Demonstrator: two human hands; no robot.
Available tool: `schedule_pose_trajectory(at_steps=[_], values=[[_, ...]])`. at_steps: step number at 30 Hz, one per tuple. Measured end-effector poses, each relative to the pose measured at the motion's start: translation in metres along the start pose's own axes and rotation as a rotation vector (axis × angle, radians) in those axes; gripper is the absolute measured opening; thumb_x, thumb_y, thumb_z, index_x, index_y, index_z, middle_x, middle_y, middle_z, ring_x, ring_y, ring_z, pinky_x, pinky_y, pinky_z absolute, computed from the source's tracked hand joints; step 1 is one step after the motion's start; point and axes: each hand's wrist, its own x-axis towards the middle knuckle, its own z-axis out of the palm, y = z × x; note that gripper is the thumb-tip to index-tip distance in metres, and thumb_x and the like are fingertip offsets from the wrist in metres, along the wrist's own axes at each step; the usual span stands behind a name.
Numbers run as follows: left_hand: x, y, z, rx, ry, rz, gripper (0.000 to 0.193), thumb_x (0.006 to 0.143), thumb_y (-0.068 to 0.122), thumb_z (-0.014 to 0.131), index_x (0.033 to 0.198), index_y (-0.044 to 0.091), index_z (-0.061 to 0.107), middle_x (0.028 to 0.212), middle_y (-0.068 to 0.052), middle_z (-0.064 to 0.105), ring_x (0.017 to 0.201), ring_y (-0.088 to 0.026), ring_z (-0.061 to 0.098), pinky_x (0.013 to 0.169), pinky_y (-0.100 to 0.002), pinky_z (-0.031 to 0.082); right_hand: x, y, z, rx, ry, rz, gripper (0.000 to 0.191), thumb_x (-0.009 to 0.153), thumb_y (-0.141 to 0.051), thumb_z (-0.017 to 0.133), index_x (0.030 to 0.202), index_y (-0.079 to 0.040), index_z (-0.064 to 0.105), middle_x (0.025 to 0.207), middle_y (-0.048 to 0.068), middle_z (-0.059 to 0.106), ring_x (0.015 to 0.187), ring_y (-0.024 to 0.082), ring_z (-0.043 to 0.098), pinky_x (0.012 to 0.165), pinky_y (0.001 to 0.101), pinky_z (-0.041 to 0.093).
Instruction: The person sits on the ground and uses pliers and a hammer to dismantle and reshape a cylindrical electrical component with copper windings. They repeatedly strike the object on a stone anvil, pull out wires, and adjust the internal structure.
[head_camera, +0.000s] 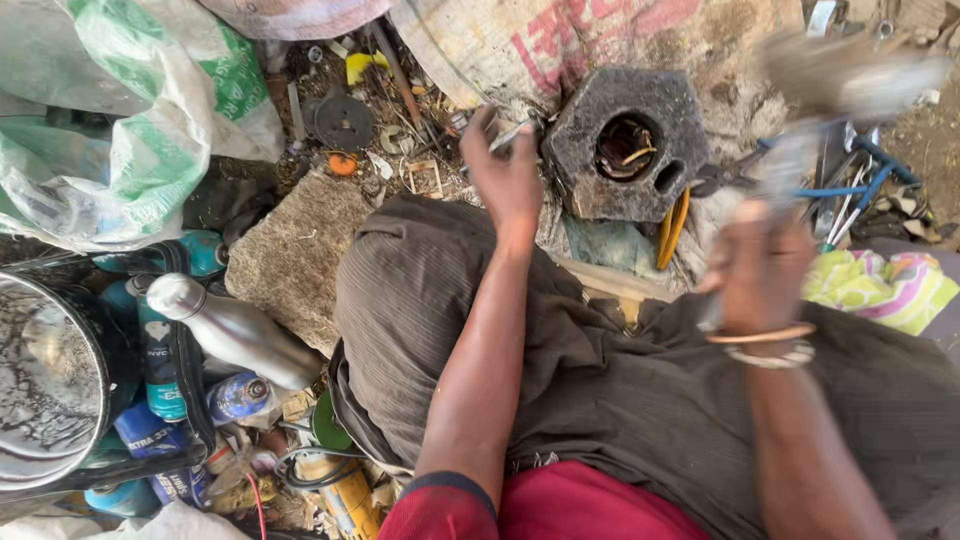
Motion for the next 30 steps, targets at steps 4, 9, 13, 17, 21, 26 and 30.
schedule_pose_trajectory(at_steps=[4,9,13,17,21,26,30], values=[[-0.014,0.006,0.017,0.337,-0.317,0.409,0.035,0.092,0.011,0.07,0.126,0.002,0.065,0.114,-0.018,0.07,0.109,-0.034,0.066,0.099,-0.047,0.051,-0.015,-0.032,-0.043,0.048,0.029,-0.1,0.04,0.116,-0.043,0.058,0.096,-0.009,0.051,0.066,0.001,0.051,0.049,0.009,0.051,0.043,0.0243,0.044],[-0.02,-0.008,0.06,0.675,-0.73,0.607,0.024,0.086,0.008,0.066,0.109,0.005,0.072,0.106,-0.017,0.075,0.101,-0.037,0.07,0.087,-0.049,0.056,-0.017,0.018,-0.054,0.274,0.091,0.317,0.035,0.111,-0.04,0.058,0.096,-0.008,0.055,0.068,0.0,0.052,0.05,0.009,0.05,0.042,0.0257,0.042],[-0.011,-0.028,0.093,1.024,-0.814,0.616,0.011,0.083,0.009,0.067,0.093,0.006,0.073,0.092,-0.018,0.074,0.084,-0.035,0.074,0.072,-0.047,0.06,0.003,0.101,-0.058,0.779,0.044,0.739,0.032,0.106,-0.038,0.062,0.09,-0.012,0.053,0.063,-0.005,0.047,0.049,0.006,0.046,0.041,0.0222,0.042],[-0.008,-0.038,0.099,1.052,-0.854,0.655,0.008,0.08,0.006,0.067,0.081,0.006,0.075,0.083,-0.019,0.075,0.078,-0.036,0.075,0.066,-0.047,0.061,0.017,0.162,-0.066,1.013,0.076,0.968,0.023,0.102,-0.03,0.066,0.087,-0.019,0.052,0.061,-0.008,0.042,0.051,0.004,0.044,0.044,0.0198,0.04],[-0.005,-0.038,0.097,1.079,-0.811,0.441,0.009,0.081,0.007,0.067,0.086,0.002,0.074,0.087,-0.022,0.075,0.077,-0.035,0.076,0.068,-0.045,0.062,0.019,0.179,-0.063,1.055,0.164,0.979,0.024,0.104,-0.027,0.066,0.088,-0.018,0.05,0.066,-0.007,0.046,0.054,0.003,0.045,0.048,0.0193,0.042],[-0.001,-0.018,0.087,0.889,-0.683,0.424,0.011,0.094,0.006,0.06,0.097,0.0,0.069,0.094,-0.022,0.075,0.073,-0.033,0.075,0.063,-0.047,0.059,0.015,0.165,-0.051,1.0,0.093,0.916,0.028,0.102,-0.031,0.067,0.086,-0.017,0.049,0.066,-0.005,0.046,0.054,0.004,0.044,0.047,0.0204,0.041],[-0.004,0.01,0.07,0.631,-0.678,0.495,0.019,0.103,0.018,0.058,0.098,0.0,0.063,0.093,-0.017,0.072,0.071,-0.032,0.07,0.063,-0.049,0.055,0.016,0.156,-0.045,0.94,0.097,0.928,0.03,0.102,-0.032,0.068,0.086,-0.016,0.048,0.067,-0.005,0.046,0.055,0.004,0.044,0.047,0.0202,0.04]])
